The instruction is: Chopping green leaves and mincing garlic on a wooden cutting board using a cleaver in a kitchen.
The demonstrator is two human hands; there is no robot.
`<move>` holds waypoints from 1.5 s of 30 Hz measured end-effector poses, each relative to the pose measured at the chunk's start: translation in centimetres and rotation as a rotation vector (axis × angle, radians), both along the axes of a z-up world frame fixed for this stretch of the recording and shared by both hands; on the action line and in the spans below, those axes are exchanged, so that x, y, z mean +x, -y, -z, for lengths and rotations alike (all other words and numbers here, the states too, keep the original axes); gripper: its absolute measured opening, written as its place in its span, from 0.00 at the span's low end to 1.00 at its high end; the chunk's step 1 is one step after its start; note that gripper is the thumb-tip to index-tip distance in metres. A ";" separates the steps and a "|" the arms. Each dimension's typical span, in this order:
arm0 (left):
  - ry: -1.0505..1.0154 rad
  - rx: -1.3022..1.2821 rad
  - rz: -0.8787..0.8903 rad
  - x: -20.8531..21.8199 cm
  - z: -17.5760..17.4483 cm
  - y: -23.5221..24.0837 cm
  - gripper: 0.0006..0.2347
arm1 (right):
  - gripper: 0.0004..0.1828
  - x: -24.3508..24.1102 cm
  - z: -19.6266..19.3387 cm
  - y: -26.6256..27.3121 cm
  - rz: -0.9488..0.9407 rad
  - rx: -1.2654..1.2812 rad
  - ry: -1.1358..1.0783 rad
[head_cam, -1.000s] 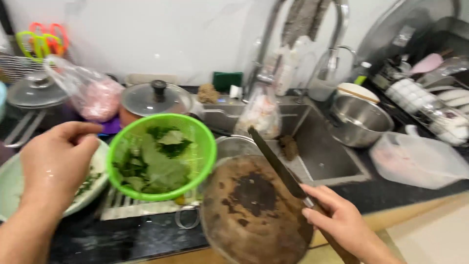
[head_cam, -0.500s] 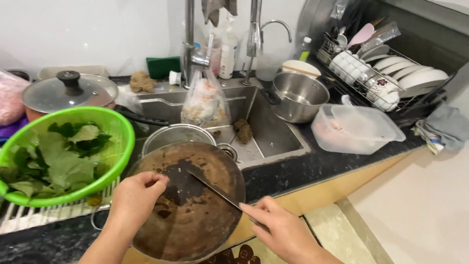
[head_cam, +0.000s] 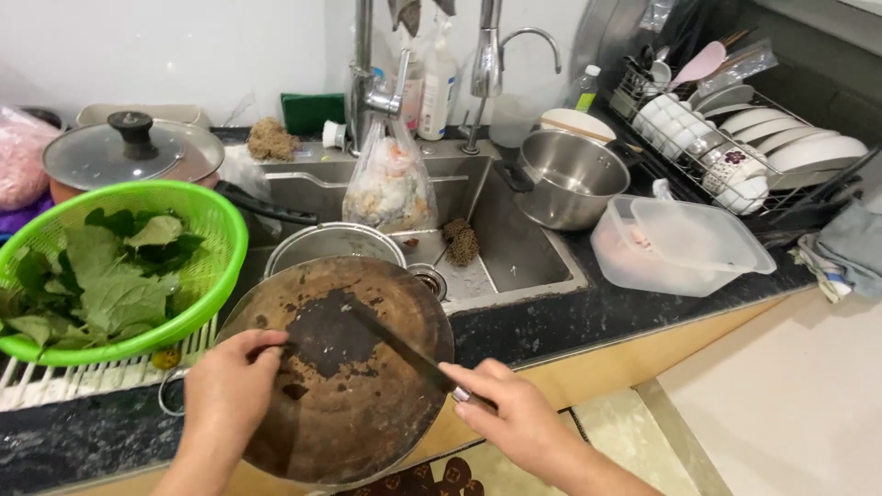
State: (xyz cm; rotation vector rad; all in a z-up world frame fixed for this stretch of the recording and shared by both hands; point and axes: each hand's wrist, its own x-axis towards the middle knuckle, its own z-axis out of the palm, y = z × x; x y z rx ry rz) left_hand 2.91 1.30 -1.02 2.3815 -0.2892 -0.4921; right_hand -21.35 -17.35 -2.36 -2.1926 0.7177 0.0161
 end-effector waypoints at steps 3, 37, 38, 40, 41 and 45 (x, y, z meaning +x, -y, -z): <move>0.011 0.076 0.003 1.5 1.6 0.1 0.14 | 0.32 -1.0 0.1 -0.6 0.306 0.441 0.048; -0.296 -0.288 -0.227 2.2 0.3 -3.1 0.19 | 0.32 4.5 -0.6 -9.1 0.679 0.826 0.093; -0.301 -0.292 -0.233 2.1 0.0 -3.3 0.19 | 0.32 4.9 -0.4 -9.2 0.675 0.821 0.088; -0.360 -0.349 -0.265 1.9 -0.9 -3.4 0.18 | 0.34 5.7 -0.1 -9.4 0.577 0.818 0.065; -0.354 -0.347 -0.261 2.0 -0.7 -3.3 0.18 | 0.34 5.8 0.1 -9.5 0.578 0.822 0.072; -0.402 -0.587 -0.358 2.5 0.2 -3.8 0.16 | 0.34 5.1 0.6 -9.7 0.563 0.916 0.130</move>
